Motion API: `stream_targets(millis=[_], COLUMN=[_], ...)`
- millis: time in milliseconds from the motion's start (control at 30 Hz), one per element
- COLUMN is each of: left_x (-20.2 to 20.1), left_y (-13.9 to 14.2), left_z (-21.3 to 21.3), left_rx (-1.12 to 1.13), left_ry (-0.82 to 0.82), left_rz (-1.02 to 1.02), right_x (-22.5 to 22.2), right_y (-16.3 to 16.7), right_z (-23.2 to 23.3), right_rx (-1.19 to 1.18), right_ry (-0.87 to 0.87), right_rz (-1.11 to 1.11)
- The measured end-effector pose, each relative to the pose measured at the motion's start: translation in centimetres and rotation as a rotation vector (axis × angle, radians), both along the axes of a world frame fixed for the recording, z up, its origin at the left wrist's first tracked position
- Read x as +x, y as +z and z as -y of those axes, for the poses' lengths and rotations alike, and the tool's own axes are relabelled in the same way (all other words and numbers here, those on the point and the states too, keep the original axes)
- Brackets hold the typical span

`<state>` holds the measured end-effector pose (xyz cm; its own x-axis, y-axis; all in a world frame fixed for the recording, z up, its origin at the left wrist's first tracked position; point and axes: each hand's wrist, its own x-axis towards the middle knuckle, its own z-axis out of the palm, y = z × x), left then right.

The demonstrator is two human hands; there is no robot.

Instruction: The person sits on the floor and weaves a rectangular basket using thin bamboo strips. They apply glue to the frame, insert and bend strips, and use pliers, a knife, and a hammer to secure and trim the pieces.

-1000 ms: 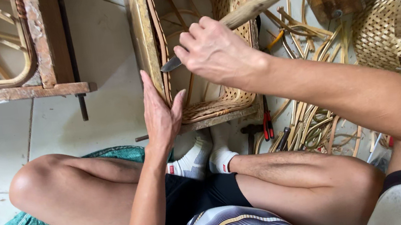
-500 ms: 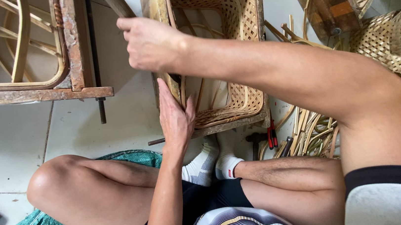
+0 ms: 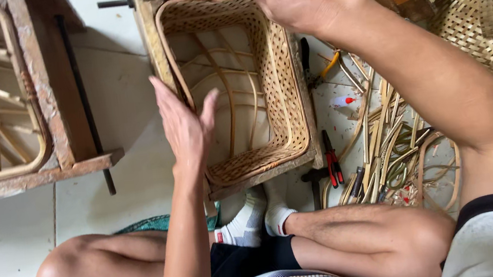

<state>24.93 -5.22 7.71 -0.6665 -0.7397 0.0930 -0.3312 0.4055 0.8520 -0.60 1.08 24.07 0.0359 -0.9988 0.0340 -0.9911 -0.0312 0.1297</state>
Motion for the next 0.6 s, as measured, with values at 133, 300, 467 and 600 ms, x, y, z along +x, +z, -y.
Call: stream_targets(millis=[133,300,467,600], left_x=[-3.6,-3.6,-3.7,-3.7], left_y=[-0.8,-2.0,-2.4,-2.3], left_z=[1.1,1.1,1.7,2.0], left_rx=[-0.137,0.007,-0.064,-0.057], left_ry=[0.061,0.038,0.028,0.028], left_rz=[0.141,0.260,0.248,0.290], right_x=[-2.5,-4.9,-7.0,-7.4], right_y=[-2.8,-6.4,-9.4,-10.1], right_z=[-0.5,1.6,5.0,7.1], right_rx=[0.116,0.080,0.180,0.161], right_ry=[-0.252,-0.218,-0.204,-0.161], right_rz=[0.168,0.189,0.246,0.113])
